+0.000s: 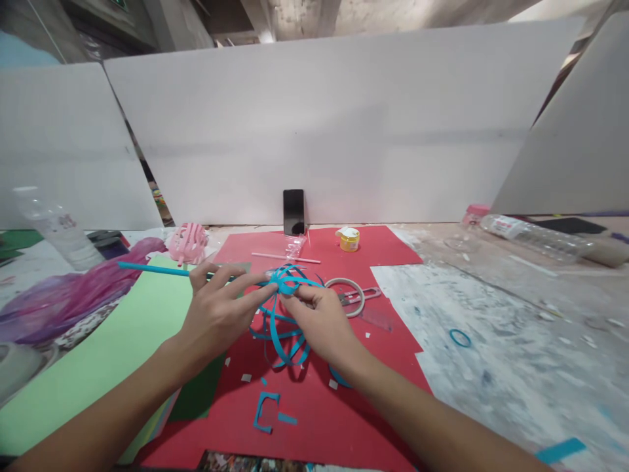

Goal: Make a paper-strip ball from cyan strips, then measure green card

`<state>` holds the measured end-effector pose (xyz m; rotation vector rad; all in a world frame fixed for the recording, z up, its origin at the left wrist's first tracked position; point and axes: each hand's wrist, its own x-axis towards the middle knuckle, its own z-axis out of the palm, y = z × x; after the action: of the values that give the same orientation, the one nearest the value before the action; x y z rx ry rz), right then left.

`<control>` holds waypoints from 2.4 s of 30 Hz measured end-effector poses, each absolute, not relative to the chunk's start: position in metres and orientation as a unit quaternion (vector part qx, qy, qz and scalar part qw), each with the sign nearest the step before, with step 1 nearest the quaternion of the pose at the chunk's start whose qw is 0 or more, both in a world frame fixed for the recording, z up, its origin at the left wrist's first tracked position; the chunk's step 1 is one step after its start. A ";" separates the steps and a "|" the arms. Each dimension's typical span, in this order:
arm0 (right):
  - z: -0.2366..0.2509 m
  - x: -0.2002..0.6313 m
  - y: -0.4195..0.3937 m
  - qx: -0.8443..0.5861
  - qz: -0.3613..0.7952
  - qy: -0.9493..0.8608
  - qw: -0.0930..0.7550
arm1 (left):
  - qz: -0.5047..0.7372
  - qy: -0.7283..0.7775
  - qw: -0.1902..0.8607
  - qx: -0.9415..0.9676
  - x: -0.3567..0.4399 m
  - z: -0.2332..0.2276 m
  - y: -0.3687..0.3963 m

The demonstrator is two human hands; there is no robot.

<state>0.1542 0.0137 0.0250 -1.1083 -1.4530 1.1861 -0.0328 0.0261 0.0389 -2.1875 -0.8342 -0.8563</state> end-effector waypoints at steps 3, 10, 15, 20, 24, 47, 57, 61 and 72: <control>0.025 0.153 0.013 -0.459 0.479 -0.594 0.455 | -0.329 -0.322 0.322 -0.827 -0.032 0.038 0.026; 0.031 0.152 0.011 -0.450 0.464 -0.643 0.410 | -0.318 -0.329 0.343 -0.820 -0.028 0.036 0.022; 0.039 0.153 0.011 -0.455 0.449 -0.659 0.396 | -0.315 -0.323 0.351 -0.820 -0.027 0.034 0.020; 0.050 0.165 0.008 -0.446 0.411 -0.722 0.331 | -0.315 -0.332 0.334 -0.824 -0.029 0.035 0.021; 0.063 0.184 0.007 -0.462 0.390 -0.721 0.339 | -0.322 -0.337 0.326 -0.823 -0.034 0.039 0.029; 0.008 0.268 0.080 -0.564 0.201 -0.759 0.257 | -0.272 -0.506 -0.510 -0.640 -0.055 0.059 0.095; 0.018 0.260 0.073 -0.570 0.187 -0.718 0.354 | -0.443 -0.452 -0.700 -0.330 -0.063 0.045 0.095; 0.023 0.208 0.047 -0.467 0.452 -0.675 0.350 | -0.568 -0.354 -0.701 -0.247 -0.028 0.053 0.099; 0.023 0.179 0.023 -0.530 0.198 -0.755 0.331 | -0.680 -0.256 -0.679 -0.103 0.017 0.044 0.099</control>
<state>0.1793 0.0233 0.0234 -1.3859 -1.9744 0.5177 0.0174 0.0990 0.0444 0.2306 0.5752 1.5278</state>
